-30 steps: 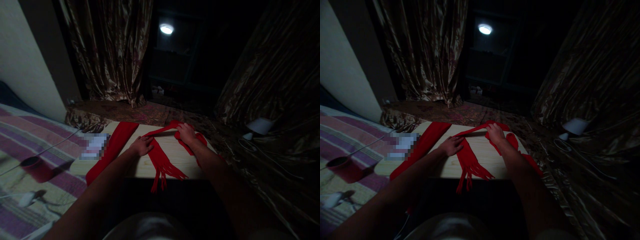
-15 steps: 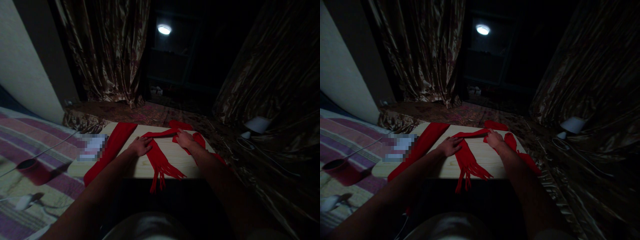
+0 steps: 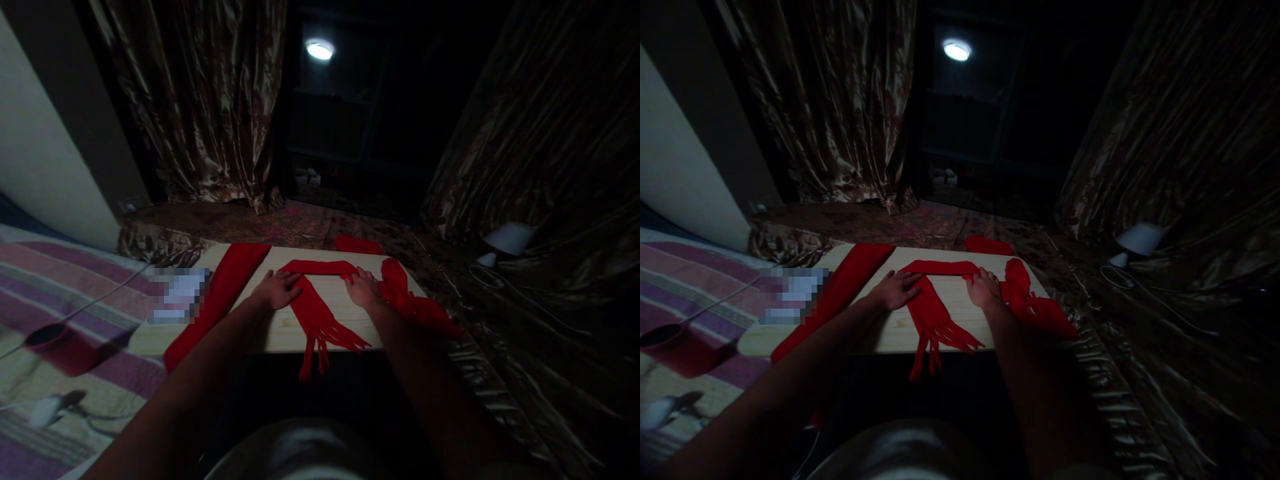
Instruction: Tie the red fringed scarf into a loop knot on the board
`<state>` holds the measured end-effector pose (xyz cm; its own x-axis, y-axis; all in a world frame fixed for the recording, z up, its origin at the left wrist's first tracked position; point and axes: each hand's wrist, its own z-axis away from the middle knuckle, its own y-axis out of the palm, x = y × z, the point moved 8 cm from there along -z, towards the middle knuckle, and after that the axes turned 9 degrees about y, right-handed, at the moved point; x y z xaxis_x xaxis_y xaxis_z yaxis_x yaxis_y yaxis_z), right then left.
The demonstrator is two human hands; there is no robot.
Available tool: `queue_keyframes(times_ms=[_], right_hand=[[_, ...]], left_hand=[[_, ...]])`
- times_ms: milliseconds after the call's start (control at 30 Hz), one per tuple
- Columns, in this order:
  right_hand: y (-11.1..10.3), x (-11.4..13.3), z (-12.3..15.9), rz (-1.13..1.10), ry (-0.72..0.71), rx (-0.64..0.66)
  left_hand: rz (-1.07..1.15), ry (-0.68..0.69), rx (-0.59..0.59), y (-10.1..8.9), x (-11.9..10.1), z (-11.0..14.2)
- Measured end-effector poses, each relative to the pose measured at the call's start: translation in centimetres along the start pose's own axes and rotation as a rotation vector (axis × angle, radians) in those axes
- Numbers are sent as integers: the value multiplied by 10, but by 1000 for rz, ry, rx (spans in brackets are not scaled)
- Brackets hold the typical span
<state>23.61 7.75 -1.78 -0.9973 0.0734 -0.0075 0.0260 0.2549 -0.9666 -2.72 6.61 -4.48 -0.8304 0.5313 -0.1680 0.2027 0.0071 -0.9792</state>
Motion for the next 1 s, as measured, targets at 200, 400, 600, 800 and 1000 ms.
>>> queue_keyframes(times_ms=[200,400,600,800,1000], right_hand=[[2,-3,0,-27,22,-24],[6,-6,0,-58,26,-3],[5,-7,0,-92,42,13],[1,-9,2,-138,83,-1],[3,-10,1,-139,115,31]], left_hand=[[-12,-13,19,1,1,0],[-20,-18,21,0,1,1],[-26,-3,2,3,3,-1],[-24,-25,13,4,5,-1],[-34,-19,-2,4,5,-2]])
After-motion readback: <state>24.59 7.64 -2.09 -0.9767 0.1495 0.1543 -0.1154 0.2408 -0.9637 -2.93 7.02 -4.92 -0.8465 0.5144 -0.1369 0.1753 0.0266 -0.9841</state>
